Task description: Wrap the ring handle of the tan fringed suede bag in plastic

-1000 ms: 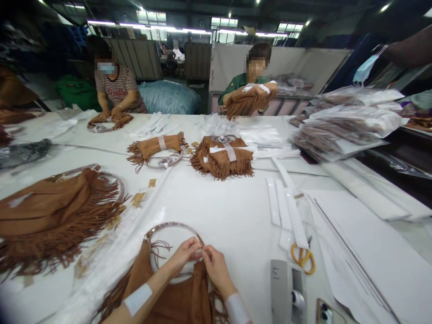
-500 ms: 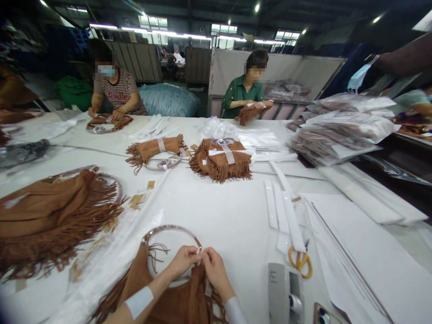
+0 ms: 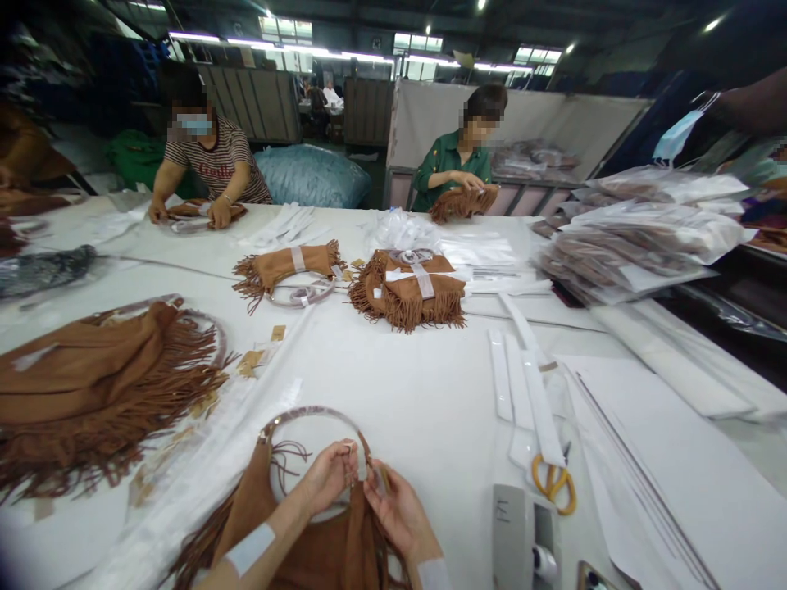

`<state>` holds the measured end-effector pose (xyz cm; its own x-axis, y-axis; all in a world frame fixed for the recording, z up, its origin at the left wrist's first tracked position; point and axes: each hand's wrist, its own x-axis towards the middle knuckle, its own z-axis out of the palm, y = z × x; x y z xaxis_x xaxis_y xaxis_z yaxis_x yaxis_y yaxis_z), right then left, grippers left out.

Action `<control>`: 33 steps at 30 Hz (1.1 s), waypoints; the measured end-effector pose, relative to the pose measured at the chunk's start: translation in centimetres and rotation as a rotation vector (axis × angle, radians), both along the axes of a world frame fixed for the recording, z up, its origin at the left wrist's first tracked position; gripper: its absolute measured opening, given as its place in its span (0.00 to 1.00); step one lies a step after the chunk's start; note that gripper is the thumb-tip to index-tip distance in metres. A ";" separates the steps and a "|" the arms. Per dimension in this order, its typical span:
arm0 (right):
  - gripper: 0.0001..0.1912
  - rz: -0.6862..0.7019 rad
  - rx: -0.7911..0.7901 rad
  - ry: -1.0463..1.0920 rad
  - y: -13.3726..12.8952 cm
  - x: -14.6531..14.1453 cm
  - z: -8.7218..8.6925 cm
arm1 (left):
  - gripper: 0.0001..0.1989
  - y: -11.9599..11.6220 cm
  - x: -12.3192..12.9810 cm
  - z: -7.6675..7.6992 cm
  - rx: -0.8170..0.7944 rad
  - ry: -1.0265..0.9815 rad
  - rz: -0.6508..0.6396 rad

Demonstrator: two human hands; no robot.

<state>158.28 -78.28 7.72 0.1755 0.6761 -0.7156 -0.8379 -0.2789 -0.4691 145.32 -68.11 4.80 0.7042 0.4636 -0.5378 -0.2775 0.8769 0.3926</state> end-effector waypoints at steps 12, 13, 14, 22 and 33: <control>0.24 -0.180 0.002 -0.213 0.8 -2.1 -3.0 | 0.27 -1.4 0.0 -2.1 -0.108 -0.108 0.075; 0.23 -0.202 -0.032 -0.252 0.9 -2.1 -3.5 | 0.27 -1.4 0.0 -2.1 -0.113 -0.110 0.087; 0.22 -0.223 -0.064 -0.286 0.9 -2.0 -4.0 | 0.27 -1.4 0.0 -2.1 -0.121 -0.107 0.101; 0.17 -0.346 -0.236 -0.542 1.2 -1.4 -6.7 | 0.26 -1.5 -0.3 -1.9 -0.008 -0.022 -0.013; 0.29 -0.067 -0.225 -0.963 2.6 -2.9 -6.1 | 0.18 3.8 0.4 -0.3 0.391 0.333 -0.448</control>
<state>155.36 -75.71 1.66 0.7823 0.5096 -0.3582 -0.1442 -0.4112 -0.9001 145.71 -64.31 4.48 0.6991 0.3703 -0.6116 0.2700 0.6553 0.7054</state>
